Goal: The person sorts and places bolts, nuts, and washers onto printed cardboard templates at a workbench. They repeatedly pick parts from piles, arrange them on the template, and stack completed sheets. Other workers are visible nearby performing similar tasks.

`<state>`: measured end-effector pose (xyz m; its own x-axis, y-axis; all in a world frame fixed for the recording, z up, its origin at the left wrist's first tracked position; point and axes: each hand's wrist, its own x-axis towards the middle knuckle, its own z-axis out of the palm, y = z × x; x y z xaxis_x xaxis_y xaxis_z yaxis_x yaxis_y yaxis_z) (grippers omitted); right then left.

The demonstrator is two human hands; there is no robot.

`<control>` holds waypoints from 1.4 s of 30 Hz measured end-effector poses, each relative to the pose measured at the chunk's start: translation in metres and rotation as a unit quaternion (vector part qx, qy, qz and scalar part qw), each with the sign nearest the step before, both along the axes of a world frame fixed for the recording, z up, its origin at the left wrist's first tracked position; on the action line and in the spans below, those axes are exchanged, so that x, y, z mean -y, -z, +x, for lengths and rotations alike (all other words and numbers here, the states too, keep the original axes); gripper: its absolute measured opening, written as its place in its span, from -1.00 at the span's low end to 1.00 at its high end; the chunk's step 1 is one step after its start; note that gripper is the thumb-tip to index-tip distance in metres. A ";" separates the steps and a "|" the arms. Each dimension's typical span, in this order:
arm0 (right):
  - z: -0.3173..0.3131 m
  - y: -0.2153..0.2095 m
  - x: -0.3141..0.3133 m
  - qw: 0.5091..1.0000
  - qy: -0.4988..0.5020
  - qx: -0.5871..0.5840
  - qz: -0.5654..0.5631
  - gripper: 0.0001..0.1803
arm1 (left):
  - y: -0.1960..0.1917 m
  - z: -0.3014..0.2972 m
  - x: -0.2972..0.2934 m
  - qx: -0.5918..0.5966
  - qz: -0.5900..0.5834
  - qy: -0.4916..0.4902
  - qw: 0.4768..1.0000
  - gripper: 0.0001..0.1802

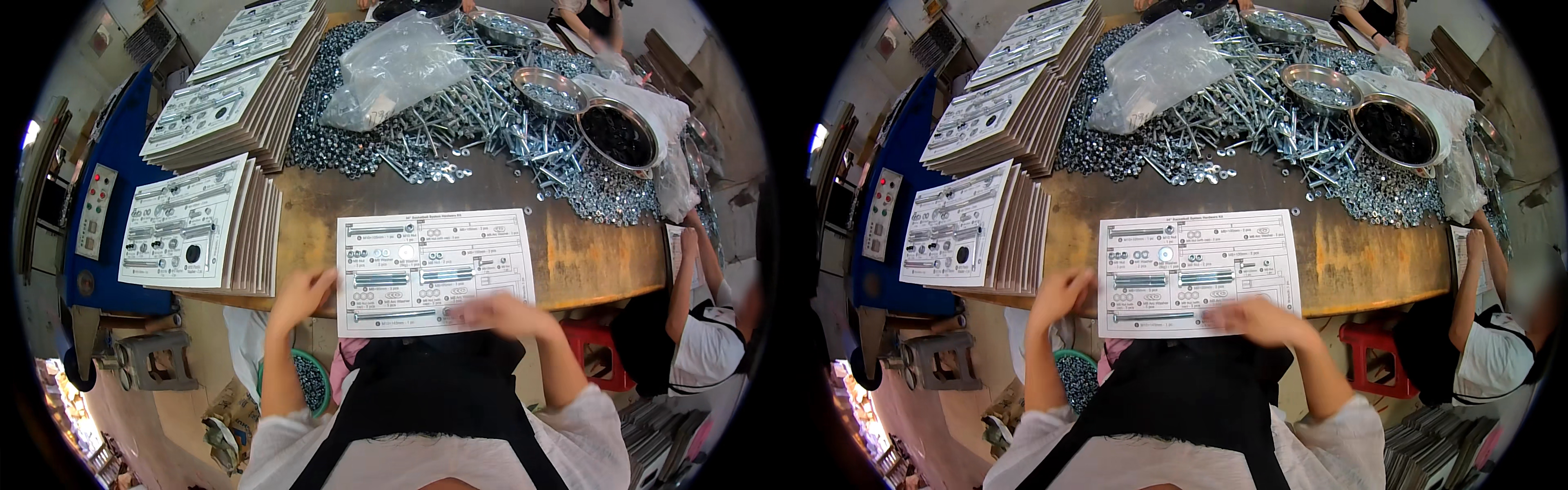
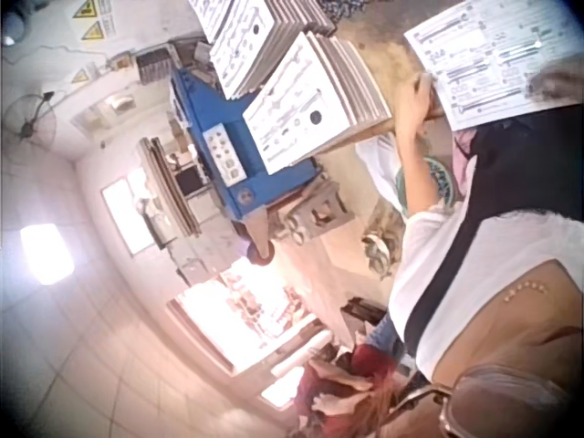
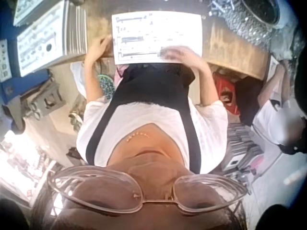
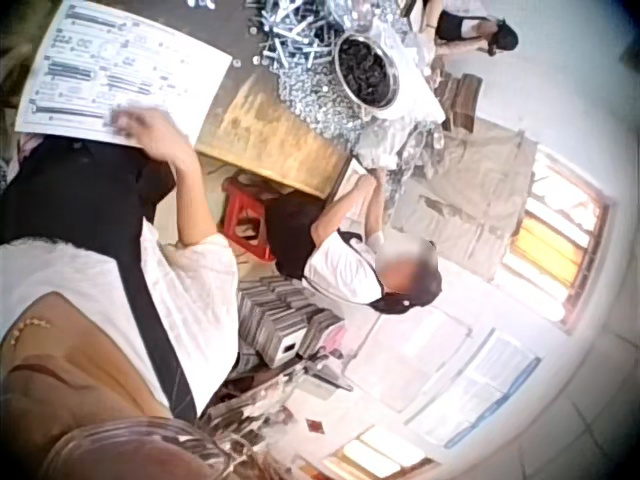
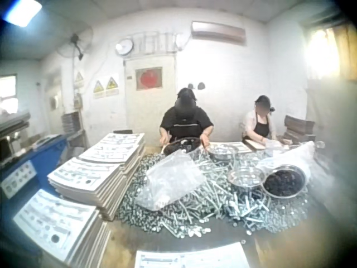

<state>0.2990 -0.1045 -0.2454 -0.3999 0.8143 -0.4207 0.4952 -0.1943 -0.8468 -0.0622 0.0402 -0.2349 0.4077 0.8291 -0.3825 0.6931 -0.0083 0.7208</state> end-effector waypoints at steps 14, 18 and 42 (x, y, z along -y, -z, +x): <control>0.006 0.092 -0.283 0.803 0.419 0.271 0.325 -0.74 | 0.101 0.177 -0.160 -0.152 0.491 0.142 0.846 -0.78; 0.011 0.088 -0.286 0.817 0.414 0.262 0.303 -0.79 | 0.083 0.178 -0.170 -0.174 0.515 0.264 0.797 -0.76; 0.087 0.064 -0.030 0.876 0.261 0.192 0.357 -0.82 | 0.087 0.214 -0.008 0.100 0.346 0.264 0.895 -0.85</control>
<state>0.3855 -0.0744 -0.3099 0.1650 0.9544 0.2490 0.7719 0.0322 -0.6349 0.1518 0.0486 -0.3217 0.8151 0.5118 0.2715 0.3196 -0.7880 0.5261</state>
